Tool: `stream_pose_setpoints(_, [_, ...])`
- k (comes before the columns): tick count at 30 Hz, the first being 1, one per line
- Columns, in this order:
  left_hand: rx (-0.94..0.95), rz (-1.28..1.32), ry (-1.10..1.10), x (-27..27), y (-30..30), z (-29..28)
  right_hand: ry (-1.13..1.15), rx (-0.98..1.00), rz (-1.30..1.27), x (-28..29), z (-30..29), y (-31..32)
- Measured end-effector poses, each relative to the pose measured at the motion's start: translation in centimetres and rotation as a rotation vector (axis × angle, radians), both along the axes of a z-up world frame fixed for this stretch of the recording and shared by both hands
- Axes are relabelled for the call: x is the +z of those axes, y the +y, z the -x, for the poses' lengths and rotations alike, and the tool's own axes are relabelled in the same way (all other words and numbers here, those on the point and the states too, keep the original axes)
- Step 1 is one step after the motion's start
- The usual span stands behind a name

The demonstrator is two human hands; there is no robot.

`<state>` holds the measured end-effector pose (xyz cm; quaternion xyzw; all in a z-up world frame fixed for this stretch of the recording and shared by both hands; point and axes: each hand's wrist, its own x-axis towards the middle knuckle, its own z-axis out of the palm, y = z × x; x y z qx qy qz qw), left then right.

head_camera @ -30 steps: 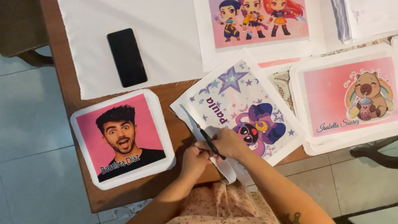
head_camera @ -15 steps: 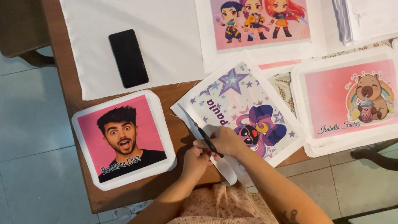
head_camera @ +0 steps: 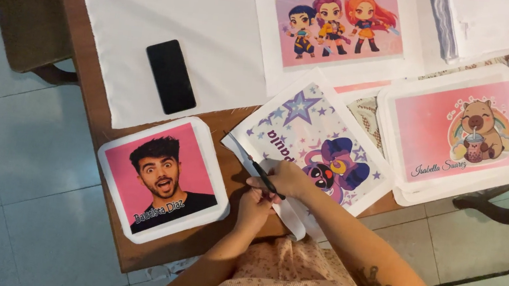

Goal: Cutting out various printed cartoon and character images from paper sheets using scissors

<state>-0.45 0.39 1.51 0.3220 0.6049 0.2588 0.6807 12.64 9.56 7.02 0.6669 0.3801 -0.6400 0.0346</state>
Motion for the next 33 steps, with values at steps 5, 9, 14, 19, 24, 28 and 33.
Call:
stream_pose_setpoints(5, [-0.001, 0.019, 0.021, -2.8, -0.6, 0.2, 0.016, -0.041, 0.005, 2.2, 1.0, 0.7])
stream_pose_setpoints(9, [-0.007, 0.027, 0.034, -2.4, -0.6, 0.3, -0.076, 0.075, -0.033, 4.2, 1.5, 1.2])
stream_pose_setpoints(14, [0.009, 0.027, 0.004, -3.7, -0.9, 0.4, -0.096, 0.058, -0.087, 1.3, 1.7, 1.3])
stream_pose_setpoints(19, [0.012, 0.006, 0.048, -4.7, -1.4, 0.1, -0.171, 0.145, -0.097, 4.2, 2.8, 1.6])
stream_pose_setpoints(24, [0.052, 0.009, 0.041, -4.9, -1.4, 0.0, -0.193, 0.208, -0.191, -2.6, 1.9, 0.8])
stream_pose_setpoints(28, [0.041, 0.026, 0.049, -3.2, -0.7, 0.1, -0.192, 0.217, -0.182, 1.9, 2.7, 1.5])
stream_pose_setpoints(33, [0.028, -0.016, 0.079, -4.4, -0.8, -0.1, -0.192, 0.223, -0.208, 0.6, 2.7, 1.7])
